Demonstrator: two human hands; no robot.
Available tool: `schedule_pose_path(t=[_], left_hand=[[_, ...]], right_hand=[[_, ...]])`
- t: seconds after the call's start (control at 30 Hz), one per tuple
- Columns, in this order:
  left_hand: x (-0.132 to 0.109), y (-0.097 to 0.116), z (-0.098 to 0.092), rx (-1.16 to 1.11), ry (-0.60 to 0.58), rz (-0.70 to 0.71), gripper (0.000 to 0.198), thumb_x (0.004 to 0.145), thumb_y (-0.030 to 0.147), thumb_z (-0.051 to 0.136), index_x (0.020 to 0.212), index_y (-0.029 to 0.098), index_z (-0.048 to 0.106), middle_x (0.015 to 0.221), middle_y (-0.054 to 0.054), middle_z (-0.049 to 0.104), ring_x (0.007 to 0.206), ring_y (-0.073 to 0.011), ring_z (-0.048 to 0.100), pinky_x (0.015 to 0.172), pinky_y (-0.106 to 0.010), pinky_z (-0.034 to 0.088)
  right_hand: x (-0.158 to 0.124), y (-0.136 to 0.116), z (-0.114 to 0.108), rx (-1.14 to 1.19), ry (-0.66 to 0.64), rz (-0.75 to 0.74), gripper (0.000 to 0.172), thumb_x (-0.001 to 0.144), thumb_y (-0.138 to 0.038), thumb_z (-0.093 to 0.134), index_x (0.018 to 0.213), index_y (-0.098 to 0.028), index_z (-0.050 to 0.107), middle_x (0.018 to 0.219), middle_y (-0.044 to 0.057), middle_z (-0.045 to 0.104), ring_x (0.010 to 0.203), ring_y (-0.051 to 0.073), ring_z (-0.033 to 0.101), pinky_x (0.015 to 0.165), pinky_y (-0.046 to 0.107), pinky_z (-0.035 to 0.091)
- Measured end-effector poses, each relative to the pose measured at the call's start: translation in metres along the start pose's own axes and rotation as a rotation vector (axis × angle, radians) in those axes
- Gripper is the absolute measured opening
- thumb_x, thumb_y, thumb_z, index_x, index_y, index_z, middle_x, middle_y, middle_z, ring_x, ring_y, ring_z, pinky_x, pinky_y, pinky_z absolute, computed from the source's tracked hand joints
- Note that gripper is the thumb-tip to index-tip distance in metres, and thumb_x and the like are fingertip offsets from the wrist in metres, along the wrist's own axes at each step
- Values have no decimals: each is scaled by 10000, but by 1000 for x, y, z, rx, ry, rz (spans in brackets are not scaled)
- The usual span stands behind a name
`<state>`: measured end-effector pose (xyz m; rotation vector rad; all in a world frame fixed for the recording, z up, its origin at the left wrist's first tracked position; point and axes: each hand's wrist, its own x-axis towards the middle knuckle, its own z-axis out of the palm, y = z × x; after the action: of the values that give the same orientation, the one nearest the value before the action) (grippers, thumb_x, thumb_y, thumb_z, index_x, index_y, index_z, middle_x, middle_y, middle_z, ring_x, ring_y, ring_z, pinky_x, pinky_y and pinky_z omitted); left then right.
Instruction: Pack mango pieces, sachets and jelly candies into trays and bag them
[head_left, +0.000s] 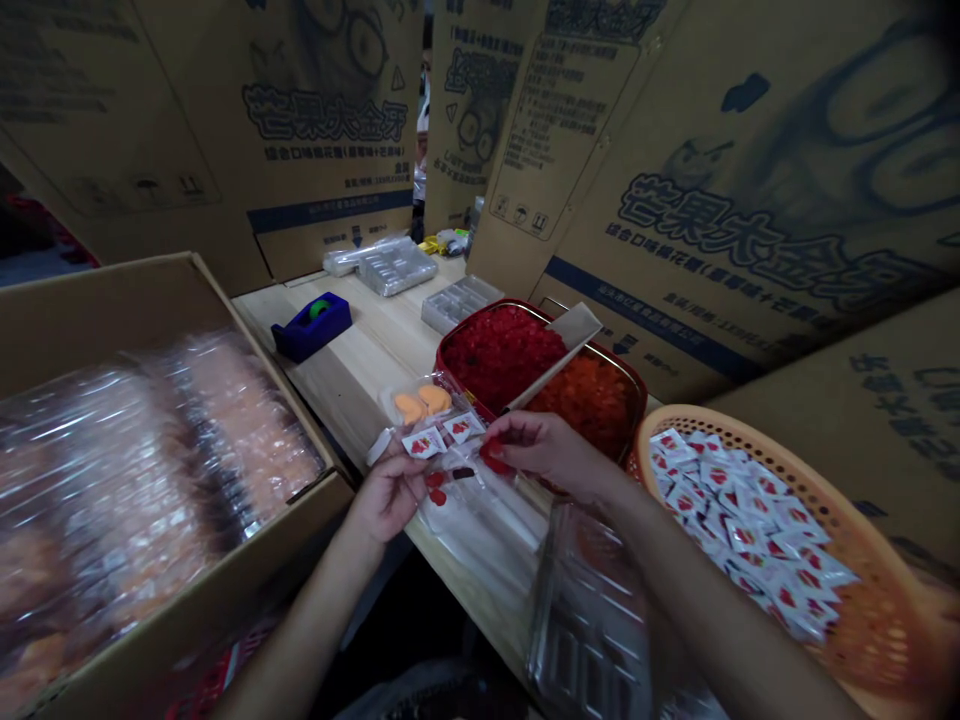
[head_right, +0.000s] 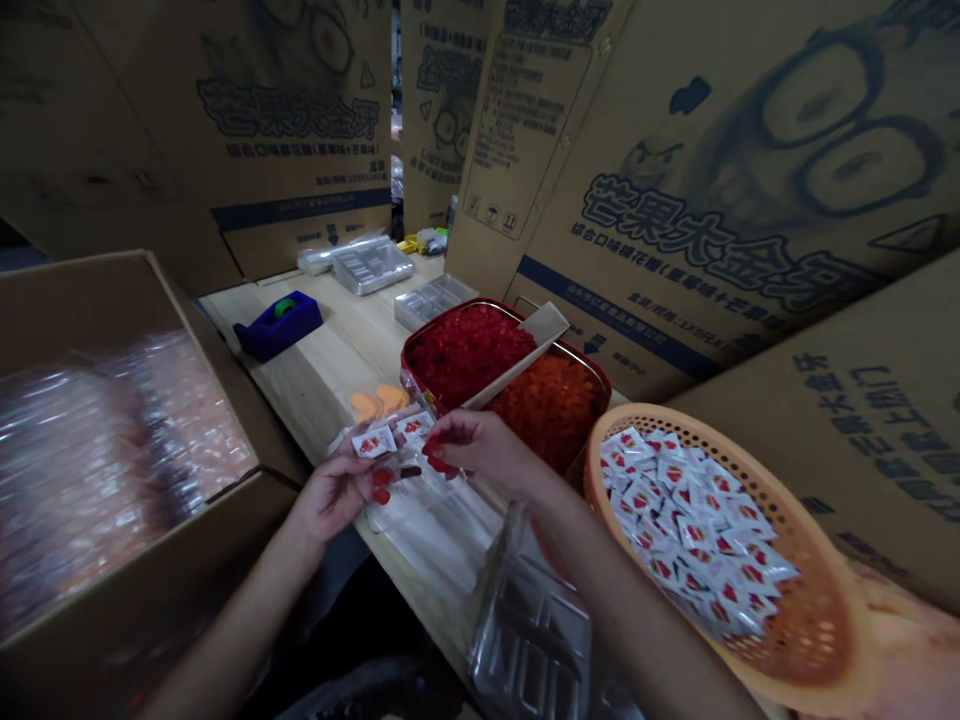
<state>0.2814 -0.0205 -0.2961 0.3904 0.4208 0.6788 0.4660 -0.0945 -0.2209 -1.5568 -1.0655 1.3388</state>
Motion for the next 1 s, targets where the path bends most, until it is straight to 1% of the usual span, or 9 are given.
schedule_pose_path(t=[0.13, 0.27, 0.37, 0.5, 0.67, 0.77, 0.83, 0.9, 1.0], left_hand=[[0, -1, 0, 11, -1, -7, 699, 611, -54, 515, 1243, 233, 424, 967, -22, 687, 876, -182, 638, 772, -326, 514], [0, -2, -1, 10, -21, -16, 671, 625, -53, 490, 1232, 229, 442, 986, -32, 682, 861, -186, 641, 740, -318, 521], [-1, -2, -2, 5, -15, -30, 641, 637, -57, 467, 1212, 225, 462, 955, -34, 686, 822, -188, 648, 701, -318, 528], [-2, -3, -1, -39, -5, -18, 631, 636, -76, 455, 1187, 228, 482, 951, -27, 683, 872, -183, 635, 781, -353, 512], [-4, -3, 0, -39, -4, -34, 619, 629, -73, 448, 1170, 225, 492, 995, -36, 675, 862, -182, 635, 762, -361, 518], [-4, -2, -2, -19, -17, -30, 604, 630, -58, 466, 1163, 223, 495, 1006, -31, 671, 892, -196, 628, 794, -398, 505], [-4, -3, -3, -11, -30, -28, 599, 628, -56, 473, 1161, 217, 495, 1030, -37, 662, 934, -207, 614, 814, -416, 492], [-4, -3, -3, -13, -26, -23, 591, 623, -61, 477, 1151, 206, 501, 1038, -41, 658, 956, -204, 605, 834, -409, 482], [-4, -3, -3, -9, -6, -21, 573, 620, -62, 481, 1129, 196, 514, 1025, -40, 661, 944, -199, 609, 845, -394, 478]], right_hand=[[-3, 8, 14, -2, -4, -8, 271, 644, -353, 662, 799, -146, 579, 584, -42, 568, 474, 54, 477, 446, 182, 349], [-6, 9, 14, 28, 5, -27, 269, 642, -345, 669, 800, -147, 577, 617, -37, 583, 501, 54, 487, 487, 191, 383], [-7, 11, 12, 51, 51, -43, 268, 641, -341, 675, 797, -147, 574, 622, -38, 582, 498, 50, 478, 490, 193, 393], [-8, 15, 11, 57, 107, -26, 285, 621, -348, 690, 784, -149, 567, 618, -40, 579, 468, 50, 468, 459, 195, 382], [-11, 16, 11, 51, 128, 9, 292, 614, -339, 692, 800, -151, 568, 617, -41, 578, 465, 51, 476, 435, 182, 350], [-14, 14, 8, 79, 166, 17, 295, 603, -348, 692, 780, -153, 561, 619, -35, 595, 457, 48, 470, 442, 183, 354], [-16, 12, 8, 74, 157, 40, 296, 606, -360, 683, 779, -154, 558, 608, -28, 604, 437, 46, 456, 435, 185, 348], [-17, 11, 8, 53, 135, 77, 301, 605, -372, 674, 778, -155, 557, 609, -21, 610, 418, 46, 444, 422, 189, 342], [-16, 12, 10, 5, 160, 96, 297, 608, -386, 660, 760, -158, 547, 596, -23, 600, 396, 47, 425, 403, 195, 334]])
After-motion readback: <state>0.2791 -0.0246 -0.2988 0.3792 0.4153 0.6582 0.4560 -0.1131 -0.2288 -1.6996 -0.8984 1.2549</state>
